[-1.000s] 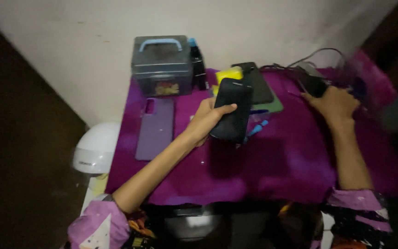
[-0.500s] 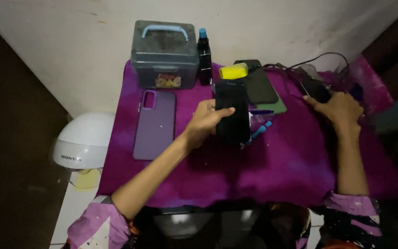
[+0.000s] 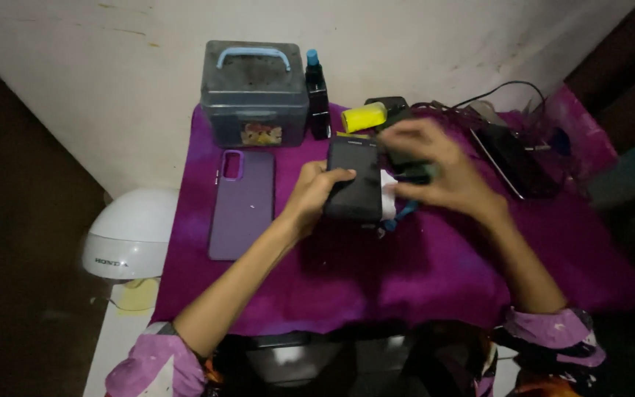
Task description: Assembling a smartphone by fitting the back cover and cleaning the device with a cloth.
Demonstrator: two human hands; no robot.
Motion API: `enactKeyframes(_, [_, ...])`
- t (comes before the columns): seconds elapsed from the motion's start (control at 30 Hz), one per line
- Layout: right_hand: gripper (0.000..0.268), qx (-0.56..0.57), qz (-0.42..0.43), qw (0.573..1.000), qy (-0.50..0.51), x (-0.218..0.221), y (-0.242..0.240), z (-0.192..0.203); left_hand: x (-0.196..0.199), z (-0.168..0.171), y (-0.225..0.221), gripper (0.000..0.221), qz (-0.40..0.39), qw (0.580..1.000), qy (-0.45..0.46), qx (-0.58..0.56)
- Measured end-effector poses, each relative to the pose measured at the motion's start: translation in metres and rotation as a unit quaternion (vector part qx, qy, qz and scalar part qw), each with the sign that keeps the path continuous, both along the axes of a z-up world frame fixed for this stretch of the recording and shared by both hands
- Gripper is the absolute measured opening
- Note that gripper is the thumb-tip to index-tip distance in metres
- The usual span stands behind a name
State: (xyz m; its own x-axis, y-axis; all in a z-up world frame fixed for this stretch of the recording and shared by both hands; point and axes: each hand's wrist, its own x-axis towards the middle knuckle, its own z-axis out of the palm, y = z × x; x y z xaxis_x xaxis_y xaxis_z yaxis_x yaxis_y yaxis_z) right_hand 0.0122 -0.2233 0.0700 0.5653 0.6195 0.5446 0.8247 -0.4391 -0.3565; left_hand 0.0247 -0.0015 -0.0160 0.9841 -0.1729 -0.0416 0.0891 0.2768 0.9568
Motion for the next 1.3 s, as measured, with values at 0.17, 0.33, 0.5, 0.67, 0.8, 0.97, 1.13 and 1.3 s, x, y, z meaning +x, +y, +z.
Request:
enactKeyframes(0.17, [0.028,-0.037,0.131,0.983,-0.127,0.018,0.028,-0.009,-0.011,0.019,-0.004,0.056,0.019,0.999,-0.024,0.016])
enactKeyframes(0.33, [0.039,-0.052,0.112,0.977,-0.173,0.027,0.025,-0.004,-0.008,0.023,-0.002,0.069,0.001,0.999,-0.045,-0.031])
enactKeyframes(0.5, [0.020,-0.019,0.071,0.956,-0.284,0.019,0.028,-0.010,-0.014,0.042,0.003,0.058,-0.034,0.998,-0.049,-0.004])
enactKeyframes(0.67, [0.036,0.051,0.056,0.953,-0.294,0.015,0.041,-0.011,-0.012,0.020,0.005,0.065,-0.039,0.996,0.015,-0.076])
enactKeyframes(0.8, [0.051,0.121,0.013,0.963,-0.242,0.021,0.039,-0.024,-0.008,0.004,0.000,0.067,-0.066,0.994,0.031,-0.079])
enactKeyframes(0.97, [0.068,0.095,-0.054,0.985,-0.136,0.008,0.035,-0.020,-0.008,0.000,-0.006,0.049,-0.084,0.970,0.089,-0.211])
enactKeyframes(1.13, [0.057,0.022,-0.083,0.995,0.052,-0.017,0.030,0.002,-0.014,0.023,0.004,0.050,-0.158,0.922,0.103,-0.339])
enactKeyframes(1.3, [0.067,-0.116,-0.102,0.974,0.166,-0.001,0.022,-0.008,0.000,0.006,0.014,0.054,-0.175,0.909,0.063,-0.372])
